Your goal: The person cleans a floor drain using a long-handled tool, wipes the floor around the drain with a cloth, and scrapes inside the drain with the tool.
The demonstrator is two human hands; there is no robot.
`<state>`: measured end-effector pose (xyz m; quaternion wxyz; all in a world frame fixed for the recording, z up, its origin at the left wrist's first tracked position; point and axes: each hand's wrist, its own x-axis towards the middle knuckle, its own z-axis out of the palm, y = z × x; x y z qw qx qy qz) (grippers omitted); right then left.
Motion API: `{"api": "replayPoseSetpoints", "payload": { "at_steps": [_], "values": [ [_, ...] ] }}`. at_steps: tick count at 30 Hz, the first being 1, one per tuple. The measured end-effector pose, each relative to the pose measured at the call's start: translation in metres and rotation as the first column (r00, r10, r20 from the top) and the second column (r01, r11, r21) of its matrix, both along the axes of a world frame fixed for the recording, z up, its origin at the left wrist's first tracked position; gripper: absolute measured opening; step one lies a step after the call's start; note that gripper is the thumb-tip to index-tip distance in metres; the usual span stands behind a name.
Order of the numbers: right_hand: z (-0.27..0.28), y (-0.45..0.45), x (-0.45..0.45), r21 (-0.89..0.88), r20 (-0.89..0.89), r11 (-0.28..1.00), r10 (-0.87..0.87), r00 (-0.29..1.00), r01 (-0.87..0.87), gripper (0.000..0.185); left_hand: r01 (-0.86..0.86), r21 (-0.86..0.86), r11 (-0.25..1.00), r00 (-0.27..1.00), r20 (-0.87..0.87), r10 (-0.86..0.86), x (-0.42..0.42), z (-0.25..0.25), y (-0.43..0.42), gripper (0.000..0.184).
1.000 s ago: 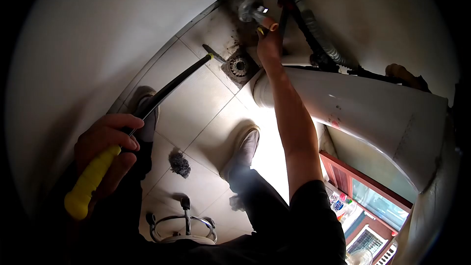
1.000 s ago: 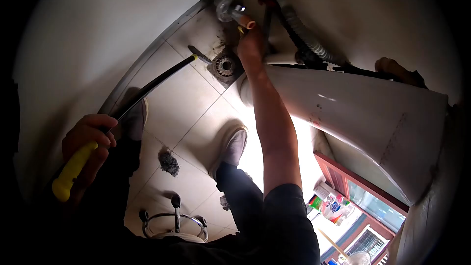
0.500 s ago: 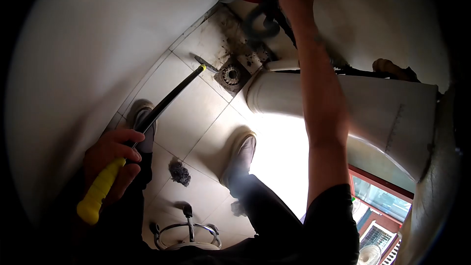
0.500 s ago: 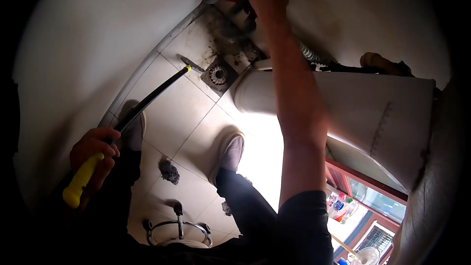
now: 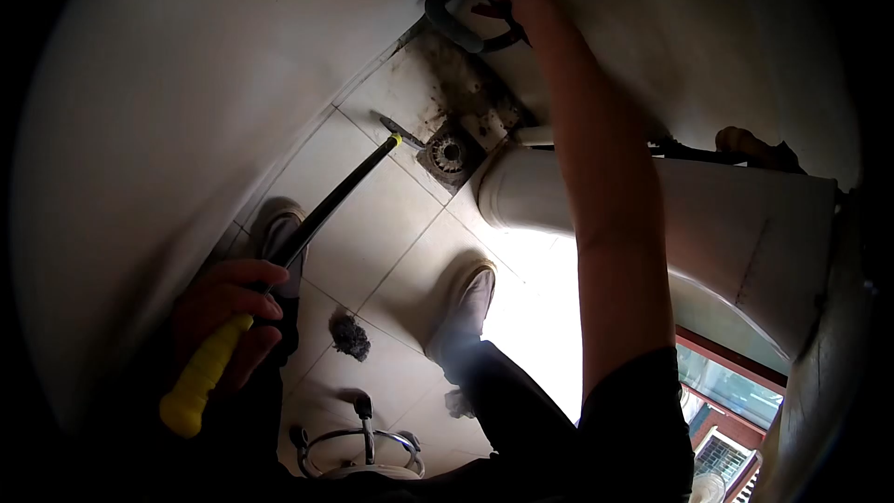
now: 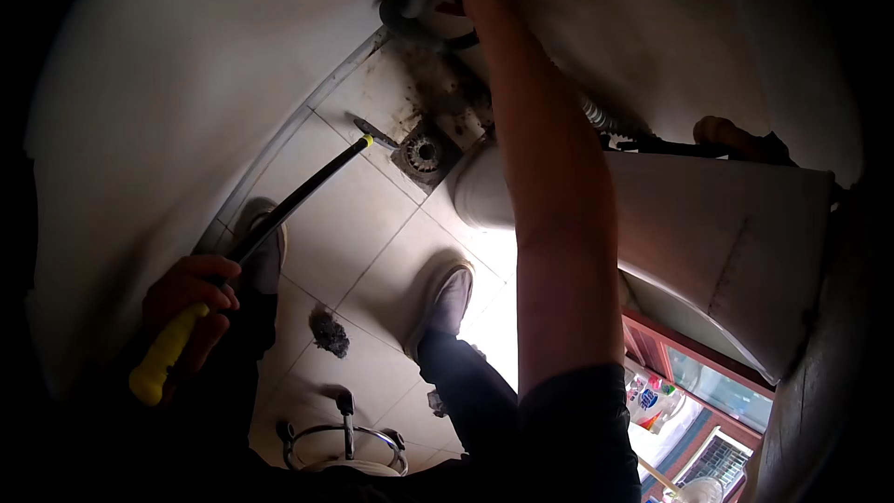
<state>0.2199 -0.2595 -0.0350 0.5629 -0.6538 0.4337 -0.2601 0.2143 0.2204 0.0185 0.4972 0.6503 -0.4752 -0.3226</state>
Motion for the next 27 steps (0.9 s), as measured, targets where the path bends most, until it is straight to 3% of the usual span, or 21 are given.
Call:
{"api": "replayPoseSetpoints", "payload": {
  "at_steps": [6,9,11,12,13,16,17,19,21,23,27],
  "values": [
    [-0.020,0.013,-0.007,-0.093,-0.064,0.996,-0.007,0.998,0.001,0.039,0.006,0.006,1.000,1.000,0.018,-0.006,0.000,0.001,0.000,0.027],
    [-0.032,0.018,-0.001,-0.164,-0.209,0.983,-0.118,0.971,0.084,0.040,0.000,0.010,1.000,1.000,0.002,0.000,-0.001,0.000,-0.002,0.028],
    [-0.058,0.019,0.005,-0.410,0.023,0.899,-0.155,0.988,0.150,0.039,-0.009,0.009,1.000,1.000,-0.011,0.009,-0.003,0.001,-0.002,0.028],
    [-0.070,0.021,0.008,-0.566,0.125,0.772,-0.264,0.956,0.287,0.035,-0.020,0.006,1.000,1.000,-0.010,0.020,-0.003,0.001,-0.002,0.029],
    [-0.081,0.022,0.006,-0.568,0.126,0.770,-0.267,0.955,0.290,0.035,-0.031,0.003,1.000,0.999,-0.010,0.031,-0.003,0.002,-0.003,0.029],
    [-0.090,0.033,-0.007,-0.086,0.582,0.932,-0.240,0.777,0.352,0.029,-0.034,-0.006,0.999,0.999,-0.035,0.034,-0.004,0.000,-0.003,0.030],
    [-0.077,0.047,-0.014,-0.087,0.581,0.932,-0.240,0.777,0.353,0.029,-0.033,-0.007,0.999,0.999,-0.036,0.033,-0.005,0.000,-0.003,0.030],
    [-0.035,0.085,-0.029,0.273,0.701,0.949,-0.308,0.644,0.157,0.024,-0.041,-0.021,0.999,0.997,-0.062,0.040,-0.006,0.001,-0.004,0.031],
    [-0.021,0.093,-0.036,0.265,0.717,0.955,-0.288,0.635,0.134,0.025,-0.030,-0.024,0.999,0.998,-0.050,0.029,-0.005,0.000,-0.004,0.032],
    [-0.007,0.096,-0.043,0.270,0.720,0.963,-0.204,0.664,0.004,0.027,-0.031,-0.021,0.999,0.999,-0.040,0.030,-0.003,0.000,-0.001,0.032],
    [0.014,0.086,-0.052,0.151,0.597,0.987,-0.051,0.801,-0.049,0.029,-0.022,-0.027,0.999,1.000,-0.003,0.022,-0.001,0.002,-0.001,0.032]
  ]
}}
